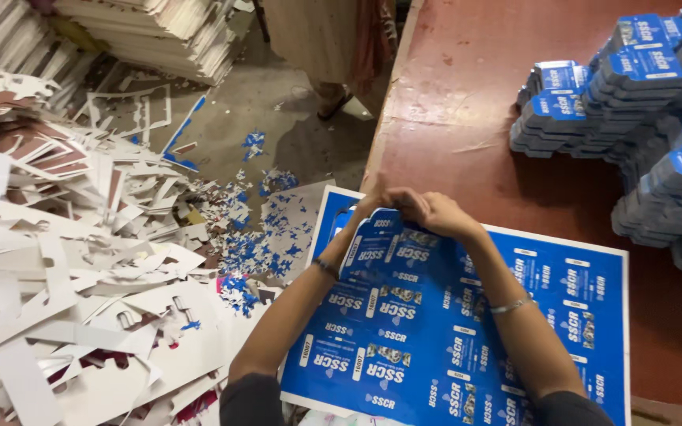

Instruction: The person removes individual printed cards from a perforated sheet and places them into stacks on a table.

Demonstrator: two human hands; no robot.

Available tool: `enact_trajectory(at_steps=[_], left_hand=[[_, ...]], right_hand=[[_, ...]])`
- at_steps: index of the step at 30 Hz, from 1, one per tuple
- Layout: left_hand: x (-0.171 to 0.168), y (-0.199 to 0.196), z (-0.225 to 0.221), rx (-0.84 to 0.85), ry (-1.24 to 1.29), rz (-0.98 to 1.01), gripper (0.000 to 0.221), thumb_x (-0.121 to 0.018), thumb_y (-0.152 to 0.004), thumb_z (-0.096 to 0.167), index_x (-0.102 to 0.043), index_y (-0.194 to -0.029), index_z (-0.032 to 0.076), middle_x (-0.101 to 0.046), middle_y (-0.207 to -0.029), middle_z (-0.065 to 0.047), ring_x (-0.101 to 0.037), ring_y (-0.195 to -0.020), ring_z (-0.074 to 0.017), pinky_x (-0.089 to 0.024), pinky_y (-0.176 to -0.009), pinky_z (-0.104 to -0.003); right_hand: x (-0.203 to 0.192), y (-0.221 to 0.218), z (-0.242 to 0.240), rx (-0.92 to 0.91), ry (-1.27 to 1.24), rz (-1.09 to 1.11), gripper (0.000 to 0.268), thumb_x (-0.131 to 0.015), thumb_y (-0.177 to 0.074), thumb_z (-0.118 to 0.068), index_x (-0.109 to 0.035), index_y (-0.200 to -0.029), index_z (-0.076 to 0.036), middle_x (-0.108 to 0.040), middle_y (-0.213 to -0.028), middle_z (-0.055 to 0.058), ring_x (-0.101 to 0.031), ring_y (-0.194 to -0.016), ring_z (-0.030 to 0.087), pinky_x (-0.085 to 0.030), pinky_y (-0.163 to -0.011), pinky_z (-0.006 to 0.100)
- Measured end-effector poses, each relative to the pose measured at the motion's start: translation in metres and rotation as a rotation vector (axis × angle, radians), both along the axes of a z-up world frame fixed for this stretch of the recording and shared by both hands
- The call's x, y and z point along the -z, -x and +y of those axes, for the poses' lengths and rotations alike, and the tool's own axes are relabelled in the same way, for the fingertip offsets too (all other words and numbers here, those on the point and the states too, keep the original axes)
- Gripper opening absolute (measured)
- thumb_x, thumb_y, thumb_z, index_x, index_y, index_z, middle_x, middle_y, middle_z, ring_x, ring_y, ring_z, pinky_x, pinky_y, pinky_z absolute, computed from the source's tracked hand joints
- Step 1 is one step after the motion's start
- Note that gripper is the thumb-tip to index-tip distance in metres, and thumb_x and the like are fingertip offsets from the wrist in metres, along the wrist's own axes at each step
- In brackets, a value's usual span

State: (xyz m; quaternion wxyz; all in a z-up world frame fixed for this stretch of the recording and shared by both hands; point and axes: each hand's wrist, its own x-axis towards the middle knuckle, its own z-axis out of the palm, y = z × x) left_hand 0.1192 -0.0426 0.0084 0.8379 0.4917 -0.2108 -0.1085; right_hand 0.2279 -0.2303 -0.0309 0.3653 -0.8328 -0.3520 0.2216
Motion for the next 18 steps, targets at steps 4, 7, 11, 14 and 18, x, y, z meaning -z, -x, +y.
enact_trajectory(at_steps=[4,7,11,14,18], left_hand=[[0.019,-0.01,-0.033,-0.128,-0.11,0.094,0.067,-0.041,-0.114,0.057,-0.064,-0.087,0.0,-0.063,-0.078,-0.009,-0.056,-0.072,-0.0194,-0.046,-0.069,-0.035],[0.004,0.03,-0.073,-0.266,-0.779,-0.589,0.032,-0.054,-0.109,0.027,-0.067,-0.087,0.007,-0.067,-0.077,-0.006,-0.064,-0.066,-0.0164,-0.053,-0.065,-0.034],[-0.007,0.092,-0.08,-0.043,-0.953,-0.716,0.022,-0.072,-0.089,0.029,-0.073,-0.076,0.011,-0.066,-0.064,-0.012,-0.065,-0.061,-0.0245,-0.053,-0.062,-0.04],[0.005,0.092,-0.017,-0.451,-0.154,-0.628,0.048,-0.041,-0.122,0.042,-0.065,-0.094,0.011,-0.066,-0.084,-0.01,-0.065,-0.078,-0.0246,-0.056,-0.08,-0.038],[0.028,0.081,0.014,-0.774,0.613,-0.174,0.069,-0.027,-0.118,0.051,-0.05,-0.064,0.014,-0.05,-0.052,-0.006,-0.051,-0.043,-0.0158,-0.049,-0.053,-0.031]], right_hand=[[0.013,0.003,0.01,0.027,0.097,-0.191,0.044,-0.079,-0.063,-0.039,-0.079,-0.092,-0.006,-0.08,-0.087,0.016,-0.079,-0.083,0.033,-0.061,-0.077,0.043],[0.004,0.015,0.013,0.143,0.143,-0.073,0.048,-0.076,-0.069,-0.052,-0.081,-0.094,-0.011,-0.079,-0.083,0.013,-0.077,-0.08,0.031,-0.059,-0.075,0.043],[-0.02,0.027,0.02,0.18,0.183,-0.038,0.053,-0.074,-0.075,-0.065,-0.083,-0.096,-0.016,-0.077,-0.08,0.01,-0.075,-0.077,0.029,-0.058,-0.074,0.043],[-0.033,0.032,0.025,0.109,0.124,-0.115,0.049,-0.073,-0.075,-0.06,-0.082,-0.096,-0.017,-0.077,-0.077,0.011,-0.075,-0.073,0.029,-0.057,-0.069,0.044],[-0.036,0.038,0.02,0.172,0.121,-0.202,0.041,-0.068,-0.091,-0.052,-0.081,-0.089,-0.013,-0.076,-0.076,0.011,-0.074,-0.071,0.028,-0.057,-0.068,0.042]])
